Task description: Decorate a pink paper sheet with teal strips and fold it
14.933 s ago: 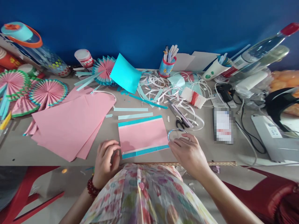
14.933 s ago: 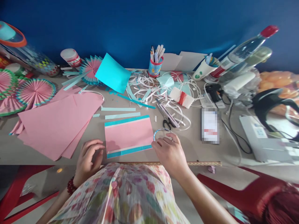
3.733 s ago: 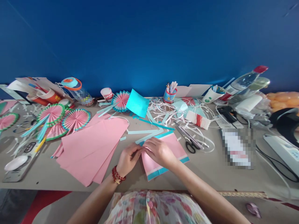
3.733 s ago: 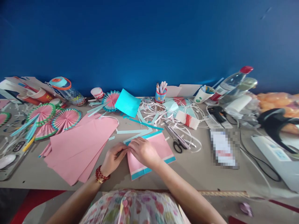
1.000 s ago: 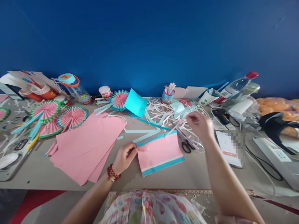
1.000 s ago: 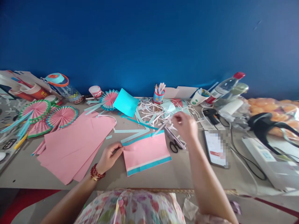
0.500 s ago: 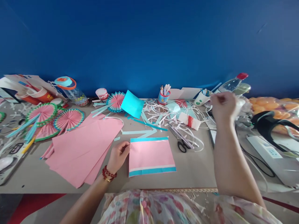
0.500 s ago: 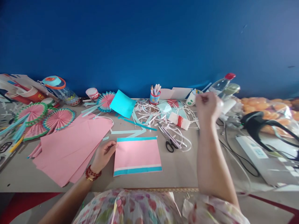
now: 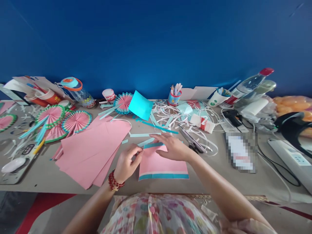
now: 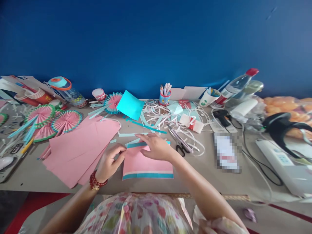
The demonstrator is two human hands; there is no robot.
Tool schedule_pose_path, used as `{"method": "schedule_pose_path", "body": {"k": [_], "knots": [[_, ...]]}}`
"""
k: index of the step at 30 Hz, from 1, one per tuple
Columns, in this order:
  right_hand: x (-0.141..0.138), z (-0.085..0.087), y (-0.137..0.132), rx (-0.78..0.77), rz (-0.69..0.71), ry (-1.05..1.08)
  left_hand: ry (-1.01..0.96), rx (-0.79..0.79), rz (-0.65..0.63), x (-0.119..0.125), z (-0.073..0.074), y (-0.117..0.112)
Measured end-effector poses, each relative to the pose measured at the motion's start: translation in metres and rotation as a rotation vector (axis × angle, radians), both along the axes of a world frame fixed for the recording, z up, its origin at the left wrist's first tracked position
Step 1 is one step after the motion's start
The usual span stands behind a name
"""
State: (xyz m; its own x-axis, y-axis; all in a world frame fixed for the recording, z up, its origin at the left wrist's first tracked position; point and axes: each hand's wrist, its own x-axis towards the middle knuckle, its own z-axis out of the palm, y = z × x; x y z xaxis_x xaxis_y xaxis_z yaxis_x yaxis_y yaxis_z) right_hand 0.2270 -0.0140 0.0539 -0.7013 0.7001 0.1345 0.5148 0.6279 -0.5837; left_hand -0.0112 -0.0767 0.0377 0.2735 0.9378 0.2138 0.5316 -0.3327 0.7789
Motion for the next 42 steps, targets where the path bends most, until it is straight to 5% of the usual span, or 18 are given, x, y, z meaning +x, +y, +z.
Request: {"method": "schedule_pose_path", "body": {"k": [6,10,18,26,29,33,42], "knots": [[0.003,-0.001,0.003,-0.139,-0.127,-0.072,-0.176,-0.215,0.015,-0.003,-0.013,-0.010],[0.015,0.000,0.007,-0.129,-0.180,-0.056,-0.088,-0.399,-0.069,-0.009,-0.020,-0.025],[0.018,0.001,0.012,-0.135,-0.173,-0.061,0.053,-0.352,0.018,0.001,-0.022,-0.037],[0.004,0.010,-0.027,0.261,-0.207,0.082,-0.050,-0.409,0.008,0.009,-0.025,-0.042],[-0.007,-0.001,-0.054,0.153,-0.083,0.173,-0.108,-0.445,-0.012,0.011,-0.025,-0.042],[-0.019,-0.023,-0.078,0.109,-0.118,0.131,-0.132,-0.438,-0.024,0.012,-0.024,-0.041],[-0.029,-0.036,-0.085,0.175,-0.167,0.058,-0.146,-0.372,-0.066,0.011,-0.026,-0.042]]}}
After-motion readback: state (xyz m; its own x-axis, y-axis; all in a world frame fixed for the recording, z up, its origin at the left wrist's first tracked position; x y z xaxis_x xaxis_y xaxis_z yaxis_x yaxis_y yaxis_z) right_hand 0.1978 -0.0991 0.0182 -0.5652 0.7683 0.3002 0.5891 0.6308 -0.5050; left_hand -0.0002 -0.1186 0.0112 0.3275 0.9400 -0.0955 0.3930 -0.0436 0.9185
